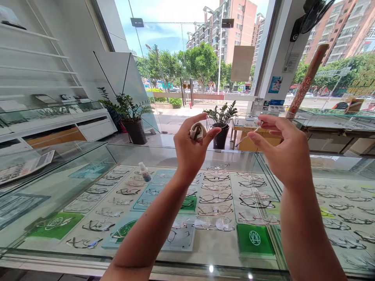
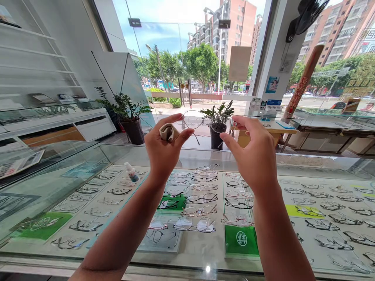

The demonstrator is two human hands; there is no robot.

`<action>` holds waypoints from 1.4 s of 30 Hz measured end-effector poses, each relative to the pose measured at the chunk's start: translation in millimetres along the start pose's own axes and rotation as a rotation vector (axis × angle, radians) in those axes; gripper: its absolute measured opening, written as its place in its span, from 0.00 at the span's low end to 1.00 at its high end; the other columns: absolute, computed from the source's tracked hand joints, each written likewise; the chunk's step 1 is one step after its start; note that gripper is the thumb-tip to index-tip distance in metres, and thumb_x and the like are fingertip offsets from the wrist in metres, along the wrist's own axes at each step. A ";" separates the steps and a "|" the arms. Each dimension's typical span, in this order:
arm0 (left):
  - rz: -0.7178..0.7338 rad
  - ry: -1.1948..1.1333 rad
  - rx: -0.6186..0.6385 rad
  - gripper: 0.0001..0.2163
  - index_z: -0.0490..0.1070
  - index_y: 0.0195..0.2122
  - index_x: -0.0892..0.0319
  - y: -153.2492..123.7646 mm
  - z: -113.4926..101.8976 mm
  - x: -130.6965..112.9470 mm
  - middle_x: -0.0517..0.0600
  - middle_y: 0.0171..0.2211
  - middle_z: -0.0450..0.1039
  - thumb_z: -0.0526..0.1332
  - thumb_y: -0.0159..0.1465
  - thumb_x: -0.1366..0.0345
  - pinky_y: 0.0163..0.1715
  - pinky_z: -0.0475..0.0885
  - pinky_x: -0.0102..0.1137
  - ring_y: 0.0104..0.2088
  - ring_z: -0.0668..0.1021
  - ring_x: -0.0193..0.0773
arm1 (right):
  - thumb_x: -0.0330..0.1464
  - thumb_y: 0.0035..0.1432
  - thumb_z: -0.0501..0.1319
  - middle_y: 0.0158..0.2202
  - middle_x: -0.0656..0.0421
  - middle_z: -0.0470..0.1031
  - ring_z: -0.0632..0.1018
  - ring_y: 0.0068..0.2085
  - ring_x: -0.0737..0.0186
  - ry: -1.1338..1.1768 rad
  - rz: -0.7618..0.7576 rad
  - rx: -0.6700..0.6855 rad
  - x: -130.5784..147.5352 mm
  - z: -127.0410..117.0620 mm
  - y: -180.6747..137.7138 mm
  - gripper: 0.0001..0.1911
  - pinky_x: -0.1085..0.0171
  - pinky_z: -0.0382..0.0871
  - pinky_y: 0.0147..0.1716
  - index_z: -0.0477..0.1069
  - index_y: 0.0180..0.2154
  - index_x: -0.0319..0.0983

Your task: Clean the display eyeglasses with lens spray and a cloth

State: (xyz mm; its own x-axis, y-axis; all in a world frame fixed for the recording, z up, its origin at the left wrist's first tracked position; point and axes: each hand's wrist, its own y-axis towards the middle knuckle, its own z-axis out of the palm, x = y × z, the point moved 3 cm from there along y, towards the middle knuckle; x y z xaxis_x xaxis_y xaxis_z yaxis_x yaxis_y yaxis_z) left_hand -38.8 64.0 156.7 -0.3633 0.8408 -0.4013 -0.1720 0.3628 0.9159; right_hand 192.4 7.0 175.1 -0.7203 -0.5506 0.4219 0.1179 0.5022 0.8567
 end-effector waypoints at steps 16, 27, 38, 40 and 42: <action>0.023 0.026 -0.064 0.20 0.76 0.48 0.51 -9.1 4.8 -4.5 0.50 0.41 0.79 0.78 0.60 0.52 0.28 0.68 0.34 0.31 0.74 0.34 | 0.40 0.63 0.70 0.54 0.50 0.84 0.85 0.50 0.44 -0.045 0.009 0.037 -2.6 -1.7 -0.4 0.22 0.40 0.81 0.52 0.79 0.57 0.43; 0.004 0.006 -0.048 0.19 0.76 0.47 0.52 -9.4 5.2 -5.7 0.50 0.41 0.79 0.78 0.60 0.52 0.30 0.70 0.35 0.33 0.75 0.35 | 0.41 0.63 0.69 0.54 0.50 0.83 0.84 0.51 0.45 -0.041 0.033 0.053 0.2 -3.0 -0.6 0.22 0.41 0.81 0.52 0.79 0.56 0.43; 0.030 0.025 -0.044 0.18 0.76 0.46 0.50 -8.9 5.8 -6.3 0.48 0.38 0.79 0.77 0.61 0.52 0.28 0.70 0.35 0.32 0.76 0.35 | 0.42 0.63 0.68 0.54 0.52 0.83 0.84 0.49 0.46 -0.039 0.017 0.039 -1.3 -3.7 -0.8 0.21 0.43 0.81 0.50 0.77 0.57 0.45; 0.025 0.019 -0.042 0.18 0.76 0.46 0.50 -9.1 6.2 -5.9 0.48 0.38 0.79 0.78 0.61 0.52 0.29 0.70 0.35 0.33 0.76 0.36 | 0.42 0.63 0.68 0.54 0.51 0.83 0.84 0.49 0.46 -0.038 0.020 0.041 -1.5 -3.8 -0.5 0.22 0.43 0.81 0.50 0.77 0.57 0.45; 0.021 0.014 -0.041 0.18 0.76 0.46 0.51 -9.3 6.5 -5.4 0.49 0.39 0.79 0.78 0.61 0.51 0.29 0.70 0.34 0.34 0.76 0.36 | 0.41 0.63 0.68 0.55 0.51 0.82 0.84 0.48 0.46 -0.040 0.029 0.043 -1.6 -4.0 -0.5 0.22 0.43 0.81 0.50 0.77 0.57 0.45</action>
State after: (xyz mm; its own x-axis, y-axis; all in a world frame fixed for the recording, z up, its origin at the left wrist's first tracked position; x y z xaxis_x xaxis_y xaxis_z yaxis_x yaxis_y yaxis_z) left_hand -29.3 58.8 150.4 -0.3801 0.8423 -0.3823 -0.2015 0.3280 0.9229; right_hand 196.2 5.0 175.2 -0.7437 -0.5090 0.4333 0.1102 0.5460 0.8305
